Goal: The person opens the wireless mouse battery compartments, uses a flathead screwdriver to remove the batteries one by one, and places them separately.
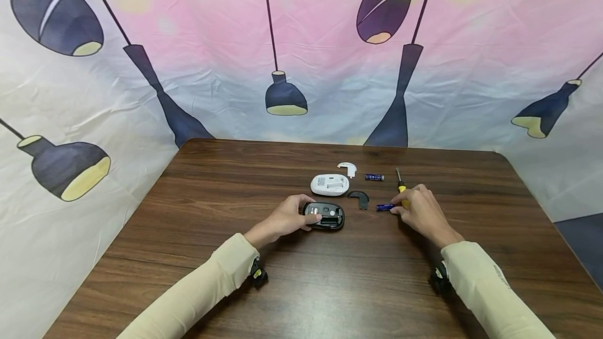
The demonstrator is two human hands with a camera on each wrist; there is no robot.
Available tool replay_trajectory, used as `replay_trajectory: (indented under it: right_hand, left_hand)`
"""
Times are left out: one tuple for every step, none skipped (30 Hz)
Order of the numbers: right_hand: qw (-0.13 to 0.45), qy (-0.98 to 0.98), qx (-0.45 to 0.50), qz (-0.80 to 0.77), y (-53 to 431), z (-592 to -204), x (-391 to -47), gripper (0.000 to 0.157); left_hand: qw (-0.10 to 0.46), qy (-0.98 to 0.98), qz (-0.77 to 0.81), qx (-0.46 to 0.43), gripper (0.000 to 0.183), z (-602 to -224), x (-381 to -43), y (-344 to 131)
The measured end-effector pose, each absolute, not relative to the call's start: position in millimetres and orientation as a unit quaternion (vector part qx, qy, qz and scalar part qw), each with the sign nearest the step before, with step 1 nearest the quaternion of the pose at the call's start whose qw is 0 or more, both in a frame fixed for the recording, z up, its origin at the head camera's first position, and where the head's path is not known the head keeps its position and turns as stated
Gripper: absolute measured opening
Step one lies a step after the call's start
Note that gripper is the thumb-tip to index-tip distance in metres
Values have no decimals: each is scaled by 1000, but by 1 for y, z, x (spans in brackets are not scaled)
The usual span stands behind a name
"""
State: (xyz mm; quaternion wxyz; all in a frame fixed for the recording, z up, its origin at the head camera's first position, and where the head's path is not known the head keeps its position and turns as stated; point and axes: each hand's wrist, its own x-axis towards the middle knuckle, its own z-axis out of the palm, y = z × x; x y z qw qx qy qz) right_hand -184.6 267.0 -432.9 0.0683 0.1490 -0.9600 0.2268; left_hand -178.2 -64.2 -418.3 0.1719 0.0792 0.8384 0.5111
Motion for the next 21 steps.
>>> replay_trajectory:
  right_hand:
    - [68,-960,148,226,267,-433,-185,12]
    - [68,-960,148,226,267,-433,-184,12]
    - [68,-960,147,226,267,-433,-184,12]
    - [69,-960,147,227,267,-433,-184,12]
    - [70,-960,147,226,267,-433,-184,11]
    - [70,-961,146,226,267,-433,-184,11]
    - [71,-961,146,226,267,-433,-184,11]
    - [71,-961,146,225,267,-433,-184,11]
    - [71,-960,148,225,267,-433,-184,10]
    - [72,-960,150,225,267,-433,-185,10]
    - [71,-960,151,225,266,-433,-185,10]
    - [71,-960,153,225,266,-433,-186,10]
    - [71,-960,153,225,266,-433,-186,10]
    - [72,-959,154,225,266,-433,-186,11]
    - [72,-959,154,226,266,-433,-186,11]
    - [71,-959,153,227,266,-432,-187,11]
    - [69,-959,152,228,266,-432,-186,11]
    - [69,-959,151,228,266,-431,-186,12]
    - [67,-959,150,230,266,-430,-186,12]
    - [66,-959,150,232,266,-428,-186,13]
    - [64,-959,151,233,266,-427,-186,13]
  left_hand:
    - [162,853,489,86,43,-418,-178,-65]
    - [154,866,467,95,44,-418,-177,-66]
    - [145,879,442,104,45,-418,-177,-67]
    - [133,892,417,115,46,-418,-177,-67]
    - [123,903,393,125,47,-417,-178,-67]
    - [114,911,373,132,47,-417,-178,-67]
    - [107,918,355,139,47,-417,-179,-68]
    - [100,924,339,146,47,-416,-179,-68]
    - [92,929,325,151,47,-416,-179,-68]
    - [86,933,315,153,46,-416,-180,-68]
    - [85,934,310,154,46,-416,-180,-68]
    - [84,936,306,154,46,-417,-180,-68]
    - [83,937,303,155,46,-417,-180,-68]
    - [80,938,300,156,45,-418,-180,-69]
    - [79,938,298,156,45,-418,-181,-69]
    - [79,939,297,156,45,-418,-180,-69]
    - [78,938,298,157,45,-418,-181,-70]
    - [77,938,300,157,45,-418,-181,-70]
    - [77,937,302,158,46,-417,-181,-71]
    - [79,936,304,157,47,-417,-180,-72]
    - [81,936,306,156,48,-416,-180,-73]
